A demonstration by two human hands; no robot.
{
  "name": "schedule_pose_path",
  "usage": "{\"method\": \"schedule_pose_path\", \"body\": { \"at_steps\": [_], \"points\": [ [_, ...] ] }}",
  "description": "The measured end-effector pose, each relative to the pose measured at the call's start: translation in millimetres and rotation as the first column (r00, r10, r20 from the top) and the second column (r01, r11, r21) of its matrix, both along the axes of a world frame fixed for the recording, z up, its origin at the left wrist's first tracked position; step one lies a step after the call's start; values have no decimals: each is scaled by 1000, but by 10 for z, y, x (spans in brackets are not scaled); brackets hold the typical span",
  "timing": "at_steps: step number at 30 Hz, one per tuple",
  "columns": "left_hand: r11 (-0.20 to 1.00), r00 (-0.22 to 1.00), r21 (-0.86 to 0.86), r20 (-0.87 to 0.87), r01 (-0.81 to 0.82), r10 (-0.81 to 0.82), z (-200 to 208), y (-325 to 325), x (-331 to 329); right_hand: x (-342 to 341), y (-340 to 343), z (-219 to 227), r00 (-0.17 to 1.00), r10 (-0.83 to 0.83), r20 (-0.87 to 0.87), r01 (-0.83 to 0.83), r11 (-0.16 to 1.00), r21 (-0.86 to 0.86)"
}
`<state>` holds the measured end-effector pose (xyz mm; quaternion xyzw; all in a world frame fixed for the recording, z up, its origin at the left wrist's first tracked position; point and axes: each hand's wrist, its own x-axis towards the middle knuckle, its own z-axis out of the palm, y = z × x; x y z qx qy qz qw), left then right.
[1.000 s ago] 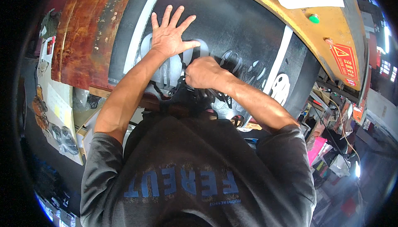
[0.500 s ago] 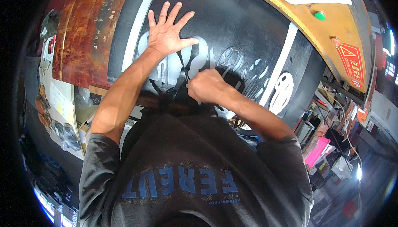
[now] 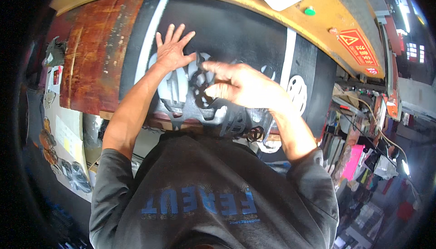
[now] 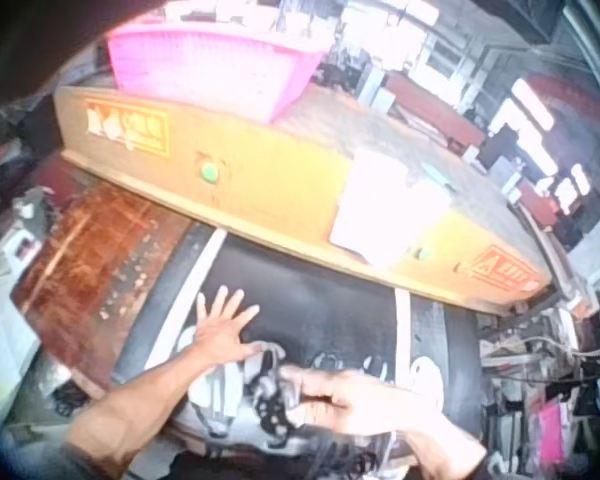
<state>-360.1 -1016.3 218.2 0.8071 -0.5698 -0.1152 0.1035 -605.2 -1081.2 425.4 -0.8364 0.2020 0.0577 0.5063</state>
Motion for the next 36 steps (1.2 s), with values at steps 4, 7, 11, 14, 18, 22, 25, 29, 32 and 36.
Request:
{"method": "schedule_pose_path", "body": {
  "at_steps": [4, 7, 11, 14, 18, 22, 25, 29, 32, 36],
  "points": [
    [947, 861, -240, -504, -211, 64, 148, 93, 240, 383, -21, 490, 997, -73, 31, 79, 944, -320],
    [893, 251, -222, -959, -391, -129, 303, 297, 231, 582, -59, 714, 996, -47, 73, 73, 911, -407],
    [901, -69, -185, -971, -393, -229, 557, 651, 68, 943, -91, 853, 997, -75, -38, 64, 973, -223],
    [916, -62, -264, -954, -302, -295, 633, 968, 136, 1302, -53, 791, 997, -75, 19, 77, 964, -254],
    [883, -172, -169, -948, -438, -267, 521, 1376, 248, 1695, 41, 770, 993, -98, 67, 116, 924, -365],
    [461, -194, 96, -966, -882, -170, 218, 1884, 560, 2361, 41, 727, 924, -111, 365, 246, 904, -349],
    [376, -228, 228, -973, -898, 44, 6, 2413, 626, 2900, 8, 758, 878, 22, 478, 275, 795, -541],
    [378, -166, 174, -985, -909, 53, -239, 3024, 350, 3580, 125, 577, 817, 188, 546, 316, 646, -695],
    [344, -158, 163, -987, -925, 41, -388, 3256, 52, 3986, 642, 39, 805, 417, 421, 239, 422, -875],
    [347, -192, 196, -980, -917, 46, -429, 3238, -305, 3775, 1959, -920, 760, 602, 245, -148, 527, -837]
  ]
}}
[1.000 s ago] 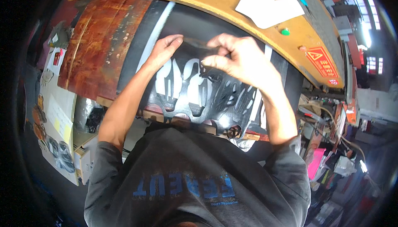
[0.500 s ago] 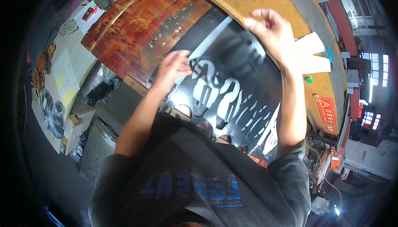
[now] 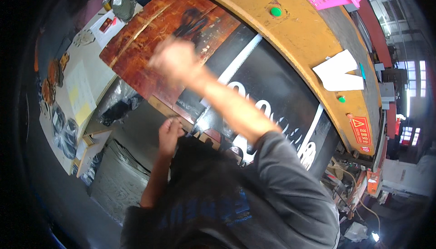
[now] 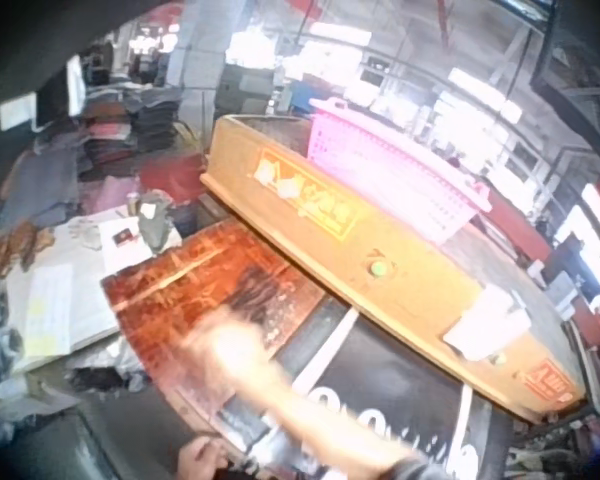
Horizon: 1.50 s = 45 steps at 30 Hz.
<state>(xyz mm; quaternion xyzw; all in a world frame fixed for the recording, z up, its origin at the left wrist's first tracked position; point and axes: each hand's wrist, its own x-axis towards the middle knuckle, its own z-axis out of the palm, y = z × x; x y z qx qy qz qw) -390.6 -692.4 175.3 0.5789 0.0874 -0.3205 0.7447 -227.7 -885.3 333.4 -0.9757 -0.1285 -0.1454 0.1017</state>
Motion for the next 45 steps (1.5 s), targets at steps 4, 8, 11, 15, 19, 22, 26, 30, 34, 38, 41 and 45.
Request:
{"method": "schedule_pose_path", "body": {
  "at_steps": [4, 8, 11, 15, 19, 22, 26, 30, 34, 38, 41, 45],
  "points": [
    [993, 972, -116, 235, 6, 22, 89, -258, -278, -908, 829, -383, 989, 94, -111, -40, 911, 411],
    [919, 908, -322, -411, -230, 83, 98, -525, -447, -1643, 344, -298, 911, 30, -412, 127, 929, 348],
    [857, 835, 179, 203, 483, -512, 84, -623, -521, -2365, -328, -245, 849, -131, -512, 303, 915, 267],
    [860, 809, 39, 320, 508, -493, 242, -827, -616, -3727, -1041, -266, 718, -399, -570, 597, 774, 210],
    [778, 748, 205, 217, 594, -628, 570, -1079, -872, -4811, -1695, -208, 586, -649, -486, 808, 515, 286],
    [642, 643, 244, 87, 727, -761, 695, -1343, -1234, -5228, -1821, -226, 526, -685, -504, 846, 364, 389],
    [579, 630, 301, -110, 758, -768, 714, -1794, -1618, -5355, -1726, -404, 693, -479, -539, 715, 550, 431],
    [737, 748, 149, -219, 660, -626, 840, -2010, -1755, -5315, -1786, -521, 808, -406, -427, 587, 614, 528],
    [514, 617, 507, -43, 691, -786, 888, -2039, -1954, -5378, -1828, -580, 769, -353, -533, 552, 787, 275],
    [594, 607, 130, -232, 794, -760, 669, -2071, -2000, -5487, -1581, -758, 808, -407, -425, 489, 866, 100],
    [736, 594, -161, -490, 658, -638, 467, -2043, -1767, -5507, -1423, -896, 816, -466, -342, 524, 846, 97],
    [730, 585, -208, -475, 651, -657, 360, -2065, -1663, -5481, -1397, -891, 814, -477, -332, 527, 847, 75]
  ]
}}
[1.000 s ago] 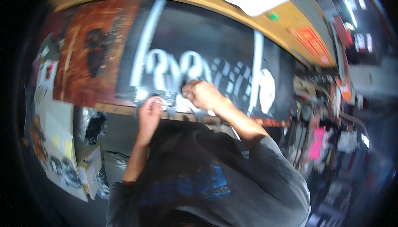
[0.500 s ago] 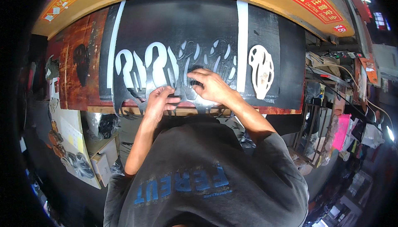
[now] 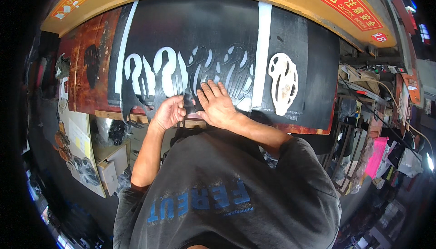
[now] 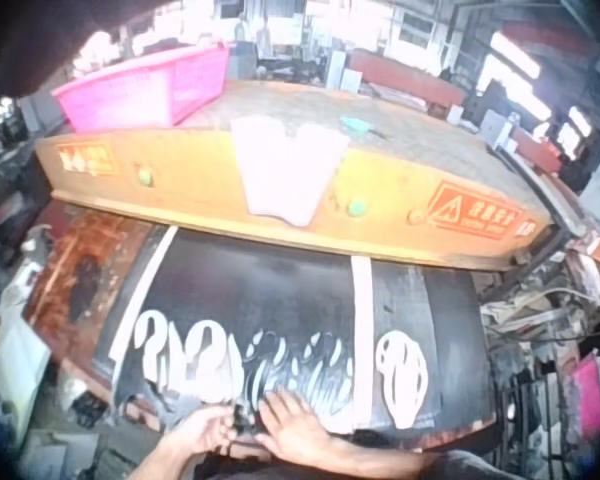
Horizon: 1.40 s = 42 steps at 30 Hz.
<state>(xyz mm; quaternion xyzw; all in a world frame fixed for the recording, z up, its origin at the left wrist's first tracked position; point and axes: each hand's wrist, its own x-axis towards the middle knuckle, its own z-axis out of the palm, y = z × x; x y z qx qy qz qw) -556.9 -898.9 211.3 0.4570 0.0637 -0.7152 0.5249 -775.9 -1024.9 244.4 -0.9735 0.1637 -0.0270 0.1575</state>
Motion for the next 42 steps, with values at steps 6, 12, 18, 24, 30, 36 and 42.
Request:
{"method": "schedule_pose_path", "body": {
  "at_steps": [6, 12, 18, 24, 30, 36, 42],
  "points": [
    [983, 636, 165, 751, 78, -176, 485, 78, -396, 50, -490, -22, 853, -520, 32, 351, 617, 704],
    [930, 805, 157, 467, 333, -367, 630, -337, -582, 112, -906, -181, 835, -536, -125, 361, 361, 860],
    [963, 946, -66, 217, 261, -241, 258, -686, -689, 148, -906, -41, 827, -515, -224, 315, 94, 945],
    [976, 978, -125, 136, 177, -160, 220, -596, -724, 121, -920, 4, 861, -399, -315, 382, 99, 919],
    [985, 988, -83, 63, 148, -143, 157, -592, -749, 113, -896, 61, 865, -351, -360, 404, 58, 913],
    [989, 986, -42, 104, 139, -134, 116, -531, -776, 92, -734, 16, 936, -298, -185, 283, 331, 900],
    [975, 957, 66, 188, 214, -223, 237, -563, -750, 185, -883, -9, 810, -530, -251, 334, 66, 940]
  ]
}}
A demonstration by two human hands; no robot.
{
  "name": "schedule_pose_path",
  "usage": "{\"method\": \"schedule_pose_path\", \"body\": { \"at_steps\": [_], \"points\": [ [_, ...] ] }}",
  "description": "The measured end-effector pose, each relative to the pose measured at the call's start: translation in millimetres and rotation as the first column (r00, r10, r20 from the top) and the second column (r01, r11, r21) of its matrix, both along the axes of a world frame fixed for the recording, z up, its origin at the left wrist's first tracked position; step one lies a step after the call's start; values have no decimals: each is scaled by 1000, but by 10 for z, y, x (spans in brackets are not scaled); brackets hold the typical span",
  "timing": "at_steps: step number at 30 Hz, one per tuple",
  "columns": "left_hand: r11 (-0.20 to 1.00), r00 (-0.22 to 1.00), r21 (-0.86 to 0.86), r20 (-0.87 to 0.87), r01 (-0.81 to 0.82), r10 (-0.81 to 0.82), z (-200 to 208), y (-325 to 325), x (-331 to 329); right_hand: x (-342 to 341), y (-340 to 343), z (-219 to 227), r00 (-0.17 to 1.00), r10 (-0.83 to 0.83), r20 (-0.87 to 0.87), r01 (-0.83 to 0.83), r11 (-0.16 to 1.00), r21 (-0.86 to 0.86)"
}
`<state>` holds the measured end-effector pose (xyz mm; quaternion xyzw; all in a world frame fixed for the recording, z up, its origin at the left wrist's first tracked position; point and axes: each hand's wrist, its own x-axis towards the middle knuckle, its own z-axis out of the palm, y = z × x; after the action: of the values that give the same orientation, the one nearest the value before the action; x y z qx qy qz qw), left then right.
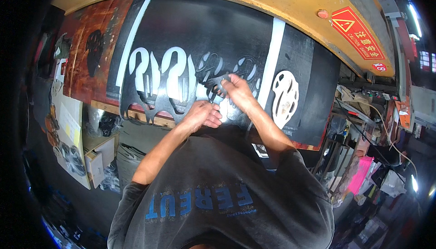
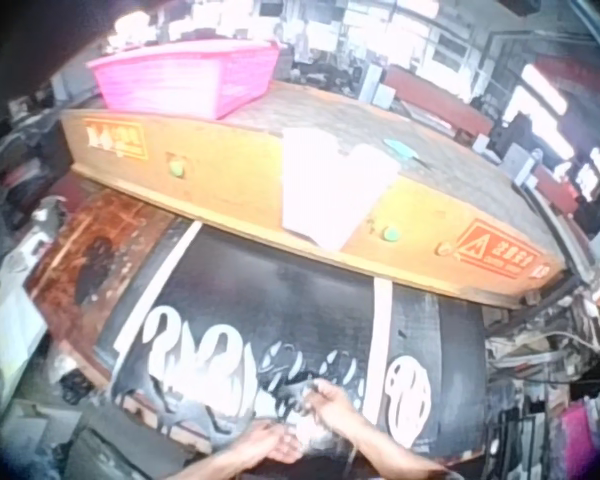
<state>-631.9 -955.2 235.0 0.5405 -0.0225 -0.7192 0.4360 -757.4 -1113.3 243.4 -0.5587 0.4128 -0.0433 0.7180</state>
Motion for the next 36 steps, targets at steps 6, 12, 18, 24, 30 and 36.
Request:
{"method": "schedule_pose_path", "body": {
  "at_steps": [6, 12, 18, 24, 30, 36],
  "points": [
    [780, 102, 289, 907, 555, -409, 490, 0, 131, 263, -453, 251, 958, -226, 177, 258, 948, -187],
    [721, -208, -226, 864, 655, 459, 600, -171, 138, 549, -923, 575, 992, 102, 71, -81, 966, -247],
    [664, 76, -404, 882, 629, 465, 188, -200, 191, 571, -819, 699, 919, 389, -58, -393, 916, -84],
    [643, 70, -565, 777, 517, 626, 212, -213, 163, 433, -659, 424, 976, 205, 78, -207, 978, 16],
    [545, -10, -311, 862, 779, 507, -271, -120, 232, 560, -794, 676, 988, 113, -107, -123, 988, -94],
    [481, 55, -293, 892, 826, 450, -546, -8, 294, 355, -1494, 2115, 708, -51, 704, 445, 806, -390]
  ]
}}
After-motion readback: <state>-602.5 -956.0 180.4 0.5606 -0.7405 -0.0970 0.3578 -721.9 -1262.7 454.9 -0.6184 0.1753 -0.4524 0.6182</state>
